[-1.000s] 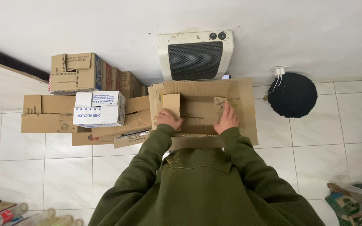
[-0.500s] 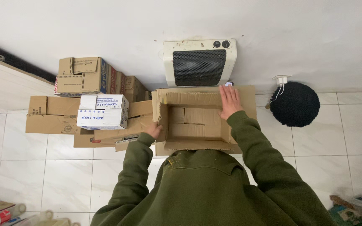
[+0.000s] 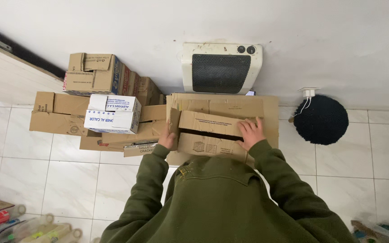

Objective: The person repeatedly picks up various cardboard boxes, collapses them by folding the flaps and sides, and places them back into a growing stack. The person handles boxes of different sizes and brands one at a time.

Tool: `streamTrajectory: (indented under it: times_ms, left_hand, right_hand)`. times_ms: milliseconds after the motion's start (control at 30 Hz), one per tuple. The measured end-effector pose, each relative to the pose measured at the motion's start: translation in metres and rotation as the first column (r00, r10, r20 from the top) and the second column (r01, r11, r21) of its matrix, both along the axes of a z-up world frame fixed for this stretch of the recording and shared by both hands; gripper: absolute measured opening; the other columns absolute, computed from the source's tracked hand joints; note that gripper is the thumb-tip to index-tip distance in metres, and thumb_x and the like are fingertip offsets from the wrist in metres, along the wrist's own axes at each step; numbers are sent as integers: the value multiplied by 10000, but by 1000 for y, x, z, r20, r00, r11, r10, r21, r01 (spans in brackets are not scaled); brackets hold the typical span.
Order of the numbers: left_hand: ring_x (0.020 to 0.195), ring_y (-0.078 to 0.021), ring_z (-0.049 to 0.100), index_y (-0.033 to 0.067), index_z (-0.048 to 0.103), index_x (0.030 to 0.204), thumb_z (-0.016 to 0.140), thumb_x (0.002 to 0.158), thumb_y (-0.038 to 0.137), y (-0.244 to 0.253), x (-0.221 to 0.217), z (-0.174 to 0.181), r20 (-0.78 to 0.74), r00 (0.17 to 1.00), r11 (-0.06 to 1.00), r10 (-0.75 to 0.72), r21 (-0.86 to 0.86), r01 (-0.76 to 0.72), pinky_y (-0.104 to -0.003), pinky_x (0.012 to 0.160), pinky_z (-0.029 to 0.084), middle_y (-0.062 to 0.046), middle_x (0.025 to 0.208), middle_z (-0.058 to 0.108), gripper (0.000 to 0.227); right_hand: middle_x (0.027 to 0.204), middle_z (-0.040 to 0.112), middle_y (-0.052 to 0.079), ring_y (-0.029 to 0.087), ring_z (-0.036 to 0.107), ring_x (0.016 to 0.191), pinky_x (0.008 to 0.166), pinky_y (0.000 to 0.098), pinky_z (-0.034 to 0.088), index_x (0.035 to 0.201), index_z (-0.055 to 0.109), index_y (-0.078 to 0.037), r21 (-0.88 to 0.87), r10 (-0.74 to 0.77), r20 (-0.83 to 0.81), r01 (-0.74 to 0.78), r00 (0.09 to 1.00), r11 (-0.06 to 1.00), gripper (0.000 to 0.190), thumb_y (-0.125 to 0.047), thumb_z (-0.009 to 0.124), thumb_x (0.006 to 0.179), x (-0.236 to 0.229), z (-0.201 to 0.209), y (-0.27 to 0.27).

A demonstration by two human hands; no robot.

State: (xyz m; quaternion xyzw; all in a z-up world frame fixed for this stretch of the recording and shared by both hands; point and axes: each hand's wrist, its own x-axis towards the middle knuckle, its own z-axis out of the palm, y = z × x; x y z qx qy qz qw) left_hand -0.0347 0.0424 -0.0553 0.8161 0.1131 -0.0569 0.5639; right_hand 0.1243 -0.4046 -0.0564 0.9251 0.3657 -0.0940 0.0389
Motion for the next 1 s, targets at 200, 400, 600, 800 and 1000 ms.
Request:
streamTrajectory:
  times_ms: [200,400,600,800,1000]
  left_hand:
    - [1789,-598,124,40,317,1864,533,1150,772,-80,42,12,3,982,806,-189,571,153,-836,1396,107,-341,1940,210,1045]
    - [1808,-465,222,71,609,1498,543,1011,1001,-116,77,6,-275,929,386,-248,851,355,-775,1421,206,-326,1896,308,1051]
    - [1769,-500,322,176,366,1865,474,1032,977,-126,119,-19,-306,845,195,-438,885,422,-959,1316,159,-224,1903,385,1161]
    - [1475,-429,694,258,775,1444,391,1210,783,-124,161,-63,24,966,482,-259,869,108,-884,1207,377,-105,1528,795,691]
    - [1625,-467,583,218,718,1603,134,1166,933,-132,190,-37,-335,927,590,-170,718,368,-848,1310,312,-90,1702,703,1021]
  right_hand:
    - [1721,643,-32,367,418,1744,1465,661,272,1556,728,-249,701,-196,-453,484,870,524,837,-344,1080,803,-2,-18,-8]
    - [1908,340,275,545,388,1727,1396,793,361,1884,368,-185,269,-392,-845,923,363,276,1131,-315,1009,960,-1,72,-46]
    - [1886,361,322,602,405,1704,1361,832,408,1889,382,-187,347,-218,-874,873,433,343,1314,-605,1065,847,-9,55,-20]
    - [1836,509,278,524,475,1680,1401,738,385,1874,437,-165,541,-325,-622,690,713,481,846,65,647,1087,-25,42,22]
    - [1697,724,124,367,665,1560,1349,586,514,1636,743,-167,638,-307,-325,447,895,627,596,95,496,1161,-61,16,16]
